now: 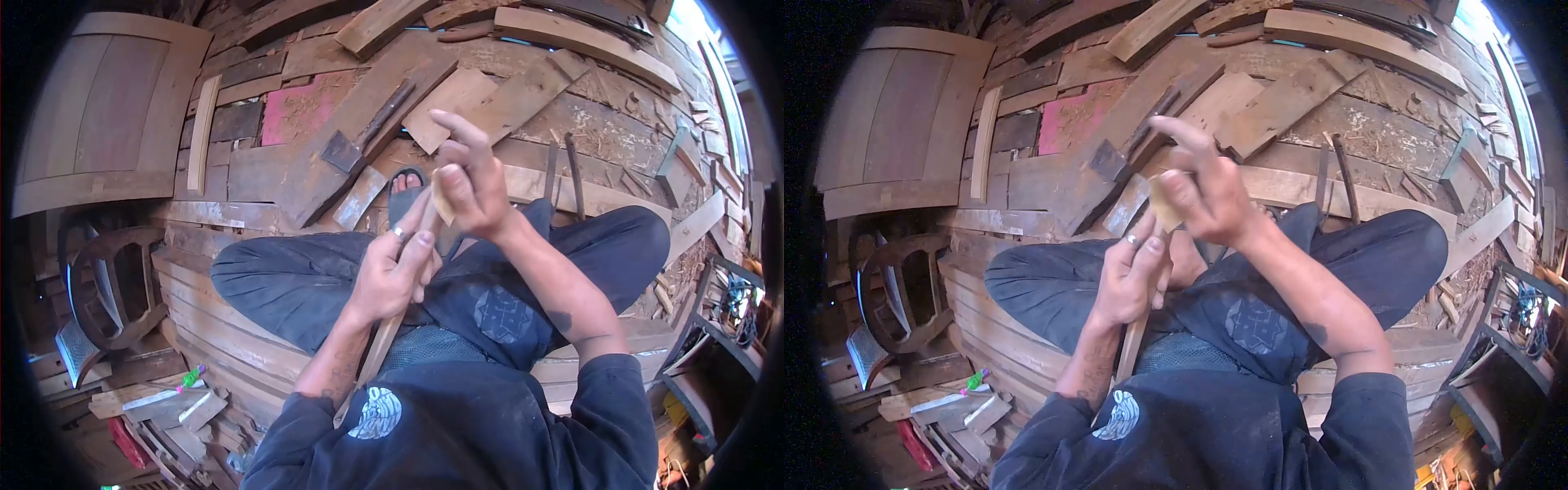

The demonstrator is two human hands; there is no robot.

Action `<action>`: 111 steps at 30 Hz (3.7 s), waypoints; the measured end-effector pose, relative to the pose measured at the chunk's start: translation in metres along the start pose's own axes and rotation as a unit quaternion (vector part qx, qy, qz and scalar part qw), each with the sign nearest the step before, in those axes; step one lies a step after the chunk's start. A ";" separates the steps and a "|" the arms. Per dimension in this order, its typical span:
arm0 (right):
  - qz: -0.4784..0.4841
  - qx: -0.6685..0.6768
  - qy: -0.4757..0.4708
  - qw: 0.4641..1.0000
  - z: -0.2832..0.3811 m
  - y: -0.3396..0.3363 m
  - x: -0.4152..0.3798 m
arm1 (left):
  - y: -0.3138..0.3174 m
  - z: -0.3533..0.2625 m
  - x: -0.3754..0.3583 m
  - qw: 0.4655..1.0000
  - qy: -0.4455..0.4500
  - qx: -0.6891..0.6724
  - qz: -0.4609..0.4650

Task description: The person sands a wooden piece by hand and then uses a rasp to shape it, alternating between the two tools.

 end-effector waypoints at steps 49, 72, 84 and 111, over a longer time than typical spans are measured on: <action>-0.083 -0.037 0.166 0.982 -0.025 0.007 -0.010 | -0.028 0.001 0.034 0.997 0.006 0.069 -0.042; 0.023 -0.197 0.095 0.975 0.034 0.004 -0.024 | -0.021 0.021 0.037 0.994 0.053 0.094 -0.032; -0.007 -0.208 0.144 0.967 0.034 0.015 -0.038 | -0.028 0.041 0.047 0.999 -0.036 -0.036 -0.015; 0.055 -0.227 0.069 0.970 0.038 0.012 -0.039 | -0.021 0.035 0.018 0.998 -0.019 -0.059 -0.033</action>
Point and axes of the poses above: each hand's wrist, its own x-axis towards the middle knuckle, its own y-axis out of the palm, z = x × y, the point moved 4 cm from there along x, towards the middle knuckle, and after that the axes turned 9 degrees about -x, right-handed, at the moved point
